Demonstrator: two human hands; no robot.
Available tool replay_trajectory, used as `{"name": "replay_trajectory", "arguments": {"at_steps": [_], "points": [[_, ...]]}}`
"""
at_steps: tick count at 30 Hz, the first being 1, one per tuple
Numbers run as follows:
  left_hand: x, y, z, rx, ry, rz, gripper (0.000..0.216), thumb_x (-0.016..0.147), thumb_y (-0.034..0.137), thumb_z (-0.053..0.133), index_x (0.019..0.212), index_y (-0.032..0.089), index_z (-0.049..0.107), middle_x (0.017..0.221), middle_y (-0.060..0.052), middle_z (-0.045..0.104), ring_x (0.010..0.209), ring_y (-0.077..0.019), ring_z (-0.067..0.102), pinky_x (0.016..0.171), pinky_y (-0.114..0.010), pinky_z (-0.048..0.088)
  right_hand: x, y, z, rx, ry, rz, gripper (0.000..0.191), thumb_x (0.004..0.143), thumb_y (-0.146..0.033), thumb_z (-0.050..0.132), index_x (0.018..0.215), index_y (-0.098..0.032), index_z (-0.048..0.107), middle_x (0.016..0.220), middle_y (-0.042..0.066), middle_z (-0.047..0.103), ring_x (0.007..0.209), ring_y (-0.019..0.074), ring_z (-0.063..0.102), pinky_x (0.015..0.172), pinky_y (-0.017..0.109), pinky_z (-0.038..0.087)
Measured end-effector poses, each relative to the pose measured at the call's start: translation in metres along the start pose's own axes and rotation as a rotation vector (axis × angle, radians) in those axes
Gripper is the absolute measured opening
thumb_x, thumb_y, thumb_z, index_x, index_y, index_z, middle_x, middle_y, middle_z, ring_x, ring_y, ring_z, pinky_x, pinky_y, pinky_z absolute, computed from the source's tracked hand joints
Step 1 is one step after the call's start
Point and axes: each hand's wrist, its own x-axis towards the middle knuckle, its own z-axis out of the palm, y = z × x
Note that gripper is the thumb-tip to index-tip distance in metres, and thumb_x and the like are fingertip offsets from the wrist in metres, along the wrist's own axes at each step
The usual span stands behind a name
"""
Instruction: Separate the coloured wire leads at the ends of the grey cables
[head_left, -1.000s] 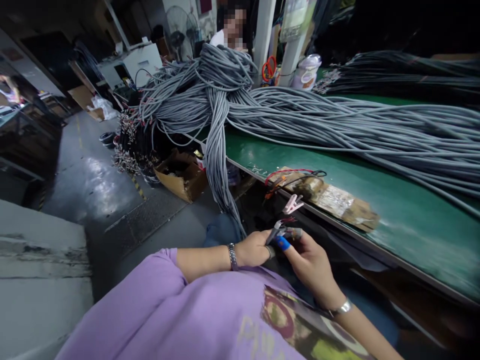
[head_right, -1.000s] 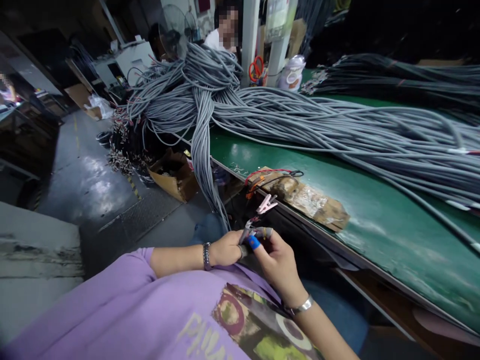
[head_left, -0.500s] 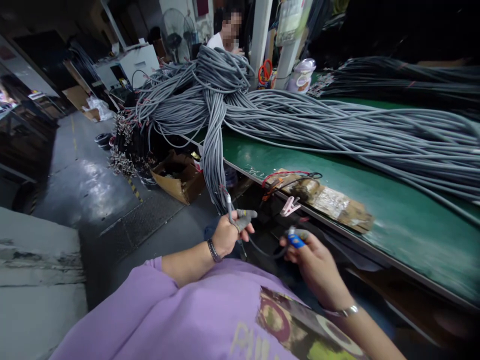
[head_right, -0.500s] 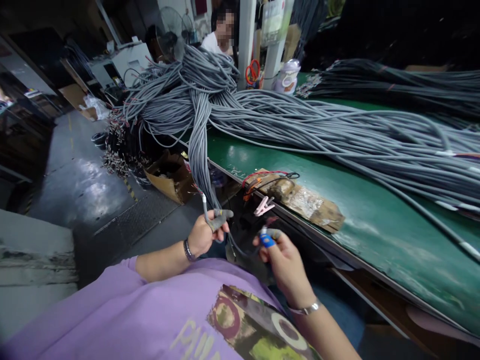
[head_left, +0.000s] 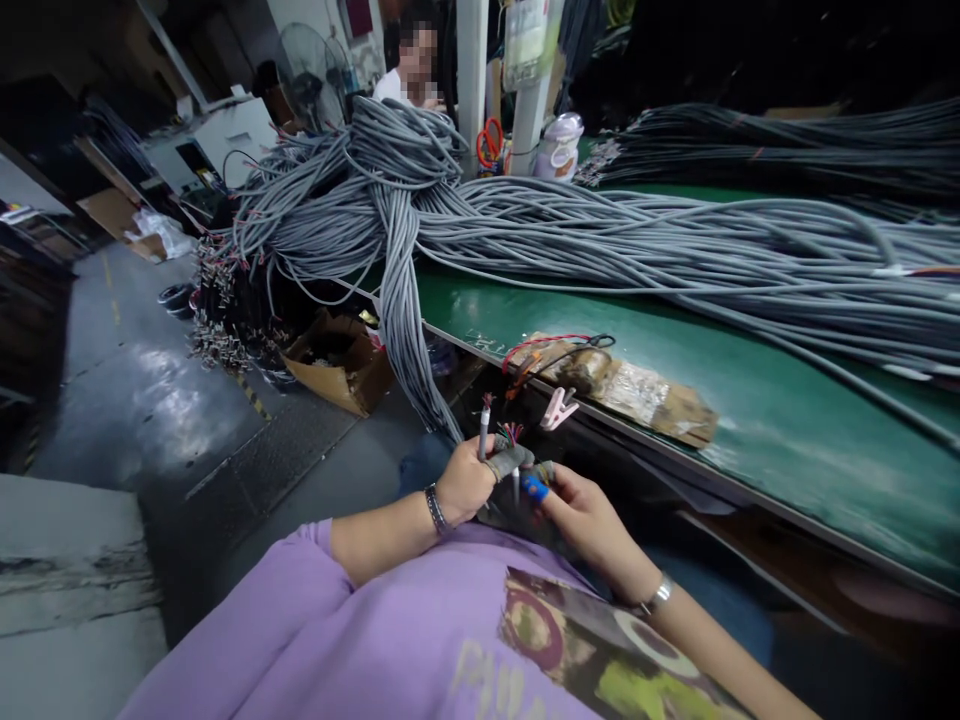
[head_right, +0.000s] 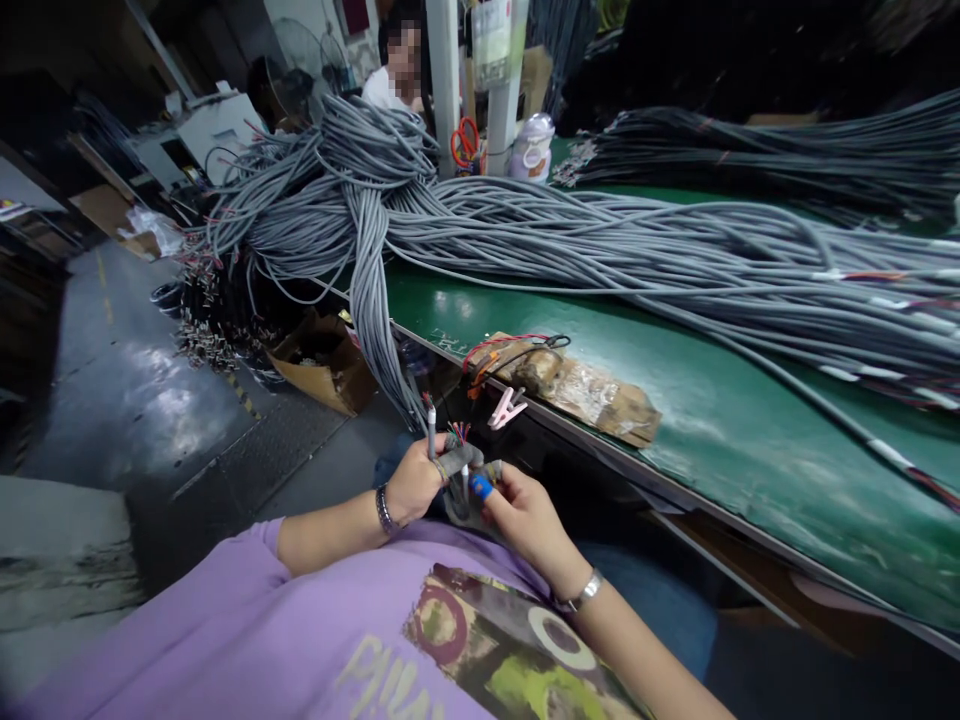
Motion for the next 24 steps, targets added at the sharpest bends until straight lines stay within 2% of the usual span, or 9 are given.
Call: {"name": "replay_trajectory", "arguments": {"at_steps": [5,8,11,14,16,20,22,24], "points": [[0.001,-0.005,-0.003,0.014,0.005,-0.165,0.043,0.058,0.050,0.079,0.069,0.013,0.060,0.059,-0.003,0.062,0.052,-0.0120,0.055,0.048,-0.021,0.038,0.007,-0.003,-0.014,-0.173,0.186,-0.148,0.032,0.080,-0.052,0.059,0.082,-0.019,0.059,0.073,0.004,0.065,0.058,0.0144,0.054,0.054,0.027,0.045],[0.000,-0.007,-0.003,0.038,-0.018,-0.102,0.041,0.056,0.045,0.081,0.061,0.014,0.055,0.054,0.000,0.057,0.050,-0.0092,0.049,0.050,-0.022,0.038,0.014,-0.007,-0.009,-0.314,0.133,-0.190,0.030,0.077,-0.049,0.065,0.082,-0.020,0.058,0.066,0.001,0.062,0.057,0.0144,0.052,0.052,0.025,0.042],[-0.001,-0.008,-0.004,0.069,-0.027,-0.029,0.038,0.056,0.041,0.082,0.062,0.014,0.056,0.056,0.003,0.054,0.052,-0.0079,0.046,0.052,-0.022,0.039,0.020,-0.013,-0.003,-0.360,0.124,-0.171,0.031,0.075,-0.049,0.067,0.074,-0.020,0.056,0.060,0.000,0.058,0.054,0.0136,0.048,0.050,0.026,0.039],[-0.001,-0.008,-0.006,0.151,-0.043,-0.007,0.038,0.059,0.041,0.081,0.064,0.014,0.055,0.057,0.003,0.054,0.052,-0.0081,0.046,0.051,-0.021,0.039,0.024,-0.015,-0.001,-0.189,0.089,-0.124,0.035,0.072,-0.052,0.070,0.071,-0.019,0.058,0.065,0.002,0.061,0.057,0.0140,0.050,0.053,0.026,0.039],[-0.001,-0.007,-0.007,0.171,-0.050,-0.007,0.039,0.060,0.044,0.080,0.064,0.014,0.055,0.057,0.002,0.056,0.053,-0.0095,0.050,0.053,-0.022,0.041,0.025,-0.015,-0.002,-0.001,0.031,-0.025,0.039,0.069,-0.055,0.071,0.073,-0.019,0.058,0.062,0.002,0.062,0.053,0.0128,0.048,0.050,0.026,0.036],[0.003,-0.006,-0.005,0.107,-0.121,-0.090,0.044,0.062,0.053,0.077,0.070,0.015,0.057,0.058,-0.001,0.060,0.054,-0.0118,0.056,0.055,-0.024,0.045,0.025,-0.011,-0.004,0.314,-0.033,0.132,0.044,0.065,-0.058,0.074,0.074,-0.019,0.056,0.053,0.000,0.057,0.046,0.0108,0.044,0.046,0.024,0.030],[0.004,-0.004,-0.004,0.088,-0.154,-0.130,0.046,0.064,0.056,0.075,0.067,0.014,0.056,0.057,-0.001,0.060,0.052,-0.0113,0.055,0.055,-0.023,0.044,0.025,-0.011,-0.005,0.322,-0.002,0.117,0.045,0.063,-0.057,0.076,0.071,-0.019,0.054,0.051,-0.002,0.054,0.045,0.0100,0.042,0.046,0.023,0.030],[0.005,-0.002,-0.003,0.097,-0.157,-0.146,0.046,0.064,0.056,0.075,0.064,0.014,0.055,0.056,-0.002,0.060,0.051,-0.0107,0.054,0.053,-0.022,0.044,0.024,-0.014,-0.005,0.213,0.060,0.061,0.044,0.062,-0.057,0.077,0.069,-0.019,0.055,0.051,-0.003,0.053,0.046,0.0093,0.040,0.046,0.024,0.030]]}}
